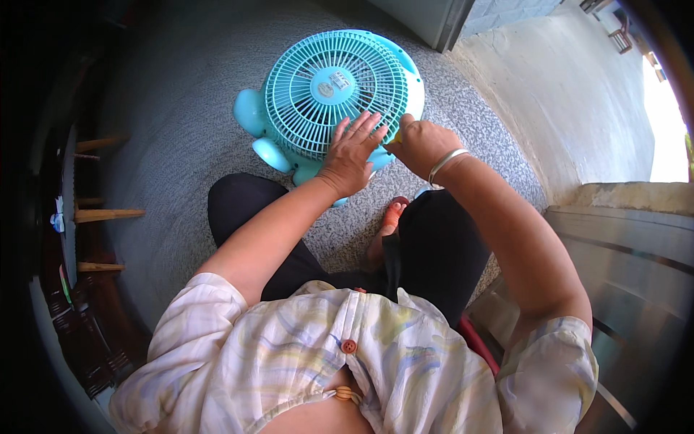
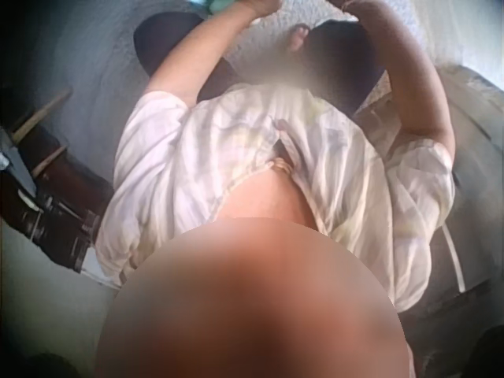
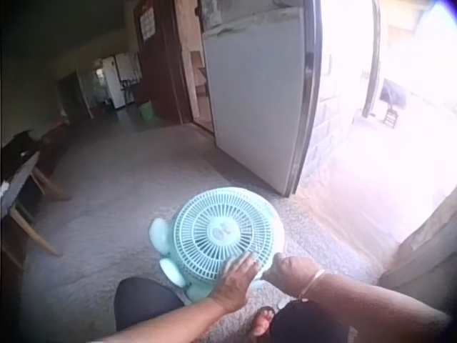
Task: Repairing a small electric fan with a screwdriver.
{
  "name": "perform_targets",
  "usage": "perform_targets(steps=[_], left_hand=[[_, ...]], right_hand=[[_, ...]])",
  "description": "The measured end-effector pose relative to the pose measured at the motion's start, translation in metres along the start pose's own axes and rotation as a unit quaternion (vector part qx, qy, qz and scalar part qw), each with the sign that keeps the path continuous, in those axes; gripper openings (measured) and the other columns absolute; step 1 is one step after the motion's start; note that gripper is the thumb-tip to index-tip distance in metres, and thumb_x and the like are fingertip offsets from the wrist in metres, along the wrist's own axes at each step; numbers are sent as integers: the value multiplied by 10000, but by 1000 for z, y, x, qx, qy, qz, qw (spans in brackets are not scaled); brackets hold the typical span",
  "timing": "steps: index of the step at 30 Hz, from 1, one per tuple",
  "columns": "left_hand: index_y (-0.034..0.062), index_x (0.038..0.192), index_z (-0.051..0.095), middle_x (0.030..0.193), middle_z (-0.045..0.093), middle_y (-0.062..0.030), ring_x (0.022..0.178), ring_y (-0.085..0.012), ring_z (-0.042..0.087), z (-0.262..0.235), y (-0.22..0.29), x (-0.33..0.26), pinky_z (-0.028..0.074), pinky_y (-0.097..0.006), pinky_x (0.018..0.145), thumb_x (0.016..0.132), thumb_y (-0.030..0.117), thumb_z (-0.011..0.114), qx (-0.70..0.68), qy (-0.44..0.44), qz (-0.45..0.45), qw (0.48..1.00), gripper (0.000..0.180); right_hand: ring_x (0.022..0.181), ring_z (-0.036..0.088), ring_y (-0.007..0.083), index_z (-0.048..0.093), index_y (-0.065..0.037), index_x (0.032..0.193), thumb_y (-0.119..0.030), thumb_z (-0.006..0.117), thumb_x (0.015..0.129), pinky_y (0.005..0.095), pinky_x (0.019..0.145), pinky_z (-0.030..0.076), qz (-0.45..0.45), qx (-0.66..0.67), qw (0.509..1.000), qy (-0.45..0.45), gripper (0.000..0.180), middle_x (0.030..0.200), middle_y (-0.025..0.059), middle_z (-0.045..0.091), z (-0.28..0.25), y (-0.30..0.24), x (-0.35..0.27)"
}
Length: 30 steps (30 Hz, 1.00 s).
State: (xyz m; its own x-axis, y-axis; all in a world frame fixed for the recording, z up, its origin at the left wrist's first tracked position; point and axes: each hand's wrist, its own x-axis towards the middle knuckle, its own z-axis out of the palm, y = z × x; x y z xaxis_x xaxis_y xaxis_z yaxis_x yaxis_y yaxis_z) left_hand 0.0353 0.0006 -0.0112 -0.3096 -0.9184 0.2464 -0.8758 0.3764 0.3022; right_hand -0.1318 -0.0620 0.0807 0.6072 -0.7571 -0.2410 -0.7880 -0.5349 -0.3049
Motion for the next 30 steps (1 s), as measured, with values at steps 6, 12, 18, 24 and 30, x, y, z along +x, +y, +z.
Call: perform_targets(steps=[6,12,18,24,30], left_hand=[[123,1308,375,1421,317,-107,1344,-268,248,2,1,3,132,-471,1089,699,86,633,1,11,13,1000,663],[118,1288,400,1412,328,-108,1338,-270,258,-2,4,3,136,-469,1088,707,81,613,-9,7,4,1000,620],[117,1295,395,1413,324,-114,1337,-273,257,-2,2,1,127,-470,1091,724,54,574,-15,2,-2,1000,602],[112,1292,396,1413,324,-123,1340,-278,251,-3,5,3,123,-473,1091,724,48,572,-17,-1,5,1000,598],[116,1296,396,1410,328,-114,1334,-273,262,-3,4,4,137,-471,1088,710,80,617,6,1,5,1000,628]], right_hand=[[799,642,325,505,-31,1041,-224,668,790,397,684,505,-219,-4,976,-6,356,831,153,648,1,26,2],[669,632,320,513,-38,887,-403,635,798,399,568,499,-86,-22,993,71,395,714,149,627,7,11,3],[681,634,329,537,-39,876,-398,650,784,397,598,506,12,14,996,82,388,732,151,633,12,2,-1],[698,638,319,512,-43,957,-235,653,798,407,605,507,-185,-4,980,78,287,740,151,634,11,20,-2],[654,635,330,519,-18,918,-354,652,794,401,569,500,-4,-10,997,80,382,699,159,630,12,5,-3]])
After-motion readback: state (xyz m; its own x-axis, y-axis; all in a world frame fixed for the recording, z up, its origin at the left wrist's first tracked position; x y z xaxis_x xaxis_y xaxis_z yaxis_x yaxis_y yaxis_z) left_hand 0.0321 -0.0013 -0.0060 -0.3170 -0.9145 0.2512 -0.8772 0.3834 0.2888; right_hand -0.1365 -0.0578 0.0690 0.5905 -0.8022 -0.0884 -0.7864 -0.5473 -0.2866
